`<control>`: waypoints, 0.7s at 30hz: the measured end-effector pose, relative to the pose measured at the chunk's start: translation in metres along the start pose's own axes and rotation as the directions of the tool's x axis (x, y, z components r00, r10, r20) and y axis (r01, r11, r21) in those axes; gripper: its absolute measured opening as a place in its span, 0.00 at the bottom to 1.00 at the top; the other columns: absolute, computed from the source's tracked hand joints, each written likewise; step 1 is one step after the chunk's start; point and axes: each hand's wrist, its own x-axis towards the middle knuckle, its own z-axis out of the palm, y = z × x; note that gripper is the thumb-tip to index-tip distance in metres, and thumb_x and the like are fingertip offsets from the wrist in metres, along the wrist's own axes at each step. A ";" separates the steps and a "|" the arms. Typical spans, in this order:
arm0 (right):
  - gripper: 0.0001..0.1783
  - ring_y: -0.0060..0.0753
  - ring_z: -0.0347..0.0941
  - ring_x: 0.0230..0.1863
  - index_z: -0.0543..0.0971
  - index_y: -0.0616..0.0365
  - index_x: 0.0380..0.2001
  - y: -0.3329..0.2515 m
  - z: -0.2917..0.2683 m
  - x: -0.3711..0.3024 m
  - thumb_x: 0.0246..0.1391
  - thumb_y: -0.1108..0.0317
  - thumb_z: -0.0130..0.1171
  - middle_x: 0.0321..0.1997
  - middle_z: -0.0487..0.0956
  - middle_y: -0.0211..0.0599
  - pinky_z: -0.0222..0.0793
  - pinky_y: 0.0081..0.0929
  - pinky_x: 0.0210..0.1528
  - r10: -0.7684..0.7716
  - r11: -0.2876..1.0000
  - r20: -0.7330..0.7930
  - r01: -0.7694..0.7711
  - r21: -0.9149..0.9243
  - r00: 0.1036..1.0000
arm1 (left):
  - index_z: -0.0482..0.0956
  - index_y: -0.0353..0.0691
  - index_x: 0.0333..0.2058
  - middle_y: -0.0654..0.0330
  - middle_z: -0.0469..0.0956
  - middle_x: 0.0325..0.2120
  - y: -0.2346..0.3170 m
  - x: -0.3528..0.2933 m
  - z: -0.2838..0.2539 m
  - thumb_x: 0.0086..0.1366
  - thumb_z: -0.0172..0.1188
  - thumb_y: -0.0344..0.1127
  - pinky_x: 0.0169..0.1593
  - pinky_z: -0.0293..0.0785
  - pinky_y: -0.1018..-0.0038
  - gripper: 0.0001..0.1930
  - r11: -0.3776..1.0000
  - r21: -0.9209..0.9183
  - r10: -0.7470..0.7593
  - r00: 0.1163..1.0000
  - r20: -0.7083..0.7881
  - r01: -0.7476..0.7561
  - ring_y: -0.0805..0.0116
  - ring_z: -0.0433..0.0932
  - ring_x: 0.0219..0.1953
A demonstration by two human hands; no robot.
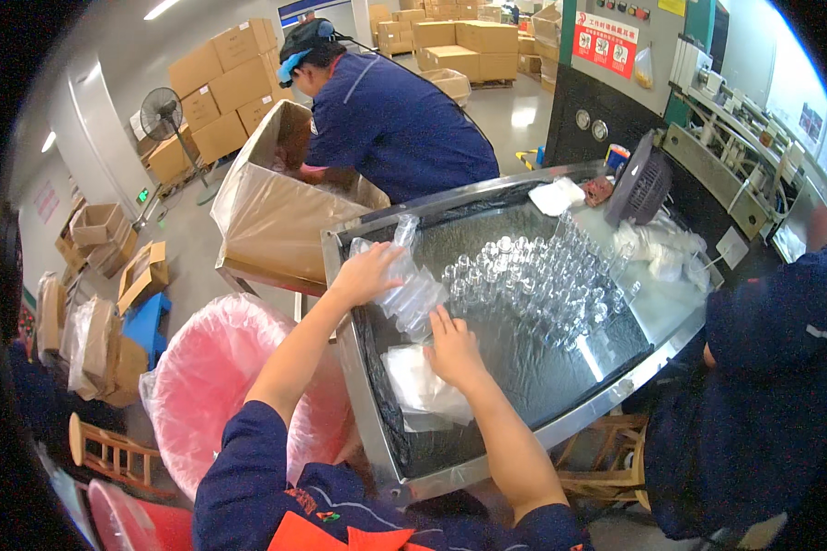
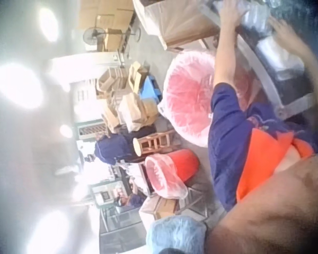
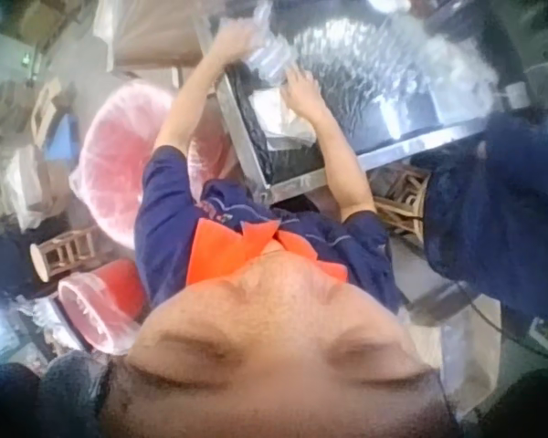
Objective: Inspecting and sorting small transparent plastic parts at a production table in a factory.
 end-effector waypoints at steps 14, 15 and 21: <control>0.38 0.53 0.58 0.62 0.60 0.61 0.62 0.002 -0.006 0.007 0.49 0.62 0.62 0.70 0.56 0.47 0.57 0.46 0.62 0.069 0.996 0.037 -0.071 0.063 0.997 | 0.58 0.48 0.64 0.51 0.60 0.64 -0.006 0.007 0.020 0.65 0.45 0.64 0.63 0.50 0.46 0.36 0.938 -0.285 -0.162 0.976 0.145 0.198 0.54 0.57 0.66; 0.38 0.53 0.58 0.62 0.60 0.61 0.62 0.005 -0.005 0.006 0.49 0.62 0.62 0.70 0.56 0.47 0.57 0.46 0.62 0.070 0.996 0.034 -0.072 0.058 0.997 | 0.58 0.49 0.65 0.52 0.59 0.65 0.003 0.011 0.015 0.65 0.44 0.66 0.63 0.45 0.43 0.37 0.951 -0.249 -0.145 0.975 0.169 0.184 0.54 0.53 0.68; 0.41 0.52 0.60 0.62 0.60 0.64 0.62 0.003 -0.001 0.008 0.48 0.60 0.63 0.69 0.58 0.49 0.60 0.47 0.60 0.029 0.998 0.025 -0.031 0.059 0.999 | 0.58 0.46 0.64 0.47 0.62 0.62 -0.011 0.024 0.002 0.65 0.39 0.68 0.62 0.48 0.42 0.39 0.882 -0.113 -0.393 0.847 0.359 0.458 0.46 0.56 0.66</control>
